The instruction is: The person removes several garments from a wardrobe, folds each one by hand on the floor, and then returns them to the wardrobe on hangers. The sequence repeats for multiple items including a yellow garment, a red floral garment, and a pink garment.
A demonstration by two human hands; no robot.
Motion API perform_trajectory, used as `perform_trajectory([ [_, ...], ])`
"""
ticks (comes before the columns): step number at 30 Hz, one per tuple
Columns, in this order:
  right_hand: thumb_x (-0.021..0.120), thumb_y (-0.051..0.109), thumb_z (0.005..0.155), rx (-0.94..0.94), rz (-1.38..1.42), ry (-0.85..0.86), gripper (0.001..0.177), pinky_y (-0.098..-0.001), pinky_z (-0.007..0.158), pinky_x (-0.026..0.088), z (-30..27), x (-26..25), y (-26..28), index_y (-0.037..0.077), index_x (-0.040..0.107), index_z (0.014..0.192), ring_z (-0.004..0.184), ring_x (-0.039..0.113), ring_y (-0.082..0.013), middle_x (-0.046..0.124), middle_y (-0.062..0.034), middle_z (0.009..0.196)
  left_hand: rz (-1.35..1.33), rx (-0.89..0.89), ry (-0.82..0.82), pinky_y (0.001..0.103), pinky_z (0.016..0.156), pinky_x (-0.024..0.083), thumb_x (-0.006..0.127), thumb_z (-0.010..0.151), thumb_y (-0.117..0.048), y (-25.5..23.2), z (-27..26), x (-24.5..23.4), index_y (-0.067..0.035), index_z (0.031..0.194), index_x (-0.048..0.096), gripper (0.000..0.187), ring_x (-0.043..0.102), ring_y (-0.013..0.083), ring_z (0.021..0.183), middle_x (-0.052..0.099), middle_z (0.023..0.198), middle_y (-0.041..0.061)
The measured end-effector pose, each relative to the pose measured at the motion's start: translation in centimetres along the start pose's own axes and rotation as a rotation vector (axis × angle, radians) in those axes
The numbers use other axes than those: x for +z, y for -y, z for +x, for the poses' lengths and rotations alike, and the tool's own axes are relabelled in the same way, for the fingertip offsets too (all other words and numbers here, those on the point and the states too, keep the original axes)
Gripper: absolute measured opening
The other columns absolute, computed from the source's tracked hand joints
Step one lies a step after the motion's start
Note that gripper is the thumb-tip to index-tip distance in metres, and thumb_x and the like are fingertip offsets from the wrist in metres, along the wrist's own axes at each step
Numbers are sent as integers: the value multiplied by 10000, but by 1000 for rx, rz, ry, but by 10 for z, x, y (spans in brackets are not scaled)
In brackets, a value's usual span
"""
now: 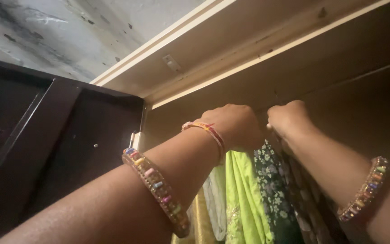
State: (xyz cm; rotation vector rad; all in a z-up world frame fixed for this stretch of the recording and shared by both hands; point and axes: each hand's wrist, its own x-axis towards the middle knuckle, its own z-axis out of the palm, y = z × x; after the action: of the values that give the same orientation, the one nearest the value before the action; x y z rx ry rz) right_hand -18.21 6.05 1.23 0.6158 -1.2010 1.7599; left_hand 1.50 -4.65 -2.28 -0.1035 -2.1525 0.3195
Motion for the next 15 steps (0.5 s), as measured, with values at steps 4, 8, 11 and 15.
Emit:
perform_trajectory([
  [4, 596, -7, 837, 17, 62, -5, 93, -392, 428, 380, -36, 3, 17, -43, 593, 750, 508, 553, -186, 578, -101, 622, -27, -20, 24, 429, 858, 593, 670, 807, -350, 15, -2, 1, -145, 1131, 771, 396, 744, 319, 1015, 753, 1141, 123],
  [8, 601, -1, 838, 43, 79, 89, 146, -407, 408, 373, -71, 2, 28, -79, 596, 715, 478, 542, -226, 557, -138, 600, -128, 154, 109, 400, 754, 634, 633, 867, -432, 37, 6, 5, -61, 976, 861, 448, 812, 259, 789, 853, 928, 183],
  [11, 641, 28, 850, 2, 115, 151, 155, -380, 429, 379, -101, 7, 35, -69, 613, 733, 505, 546, -201, 575, -119, 624, -116, 221, 286, 436, 654, 657, 704, 776, -389, 36, 26, 3, -158, 1074, 758, 381, 728, 240, 668, 789, 895, 96],
  [15, 626, 15, 849, 1, 130, 164, 94, -371, 451, 401, -140, 28, 52, -65, 623, 799, 546, 567, -202, 601, -125, 681, -771, -38, 269, 518, 677, 552, 499, 980, -365, 51, 27, 10, -133, 1213, 734, 404, 603, 299, 801, 748, 1017, 210],
])
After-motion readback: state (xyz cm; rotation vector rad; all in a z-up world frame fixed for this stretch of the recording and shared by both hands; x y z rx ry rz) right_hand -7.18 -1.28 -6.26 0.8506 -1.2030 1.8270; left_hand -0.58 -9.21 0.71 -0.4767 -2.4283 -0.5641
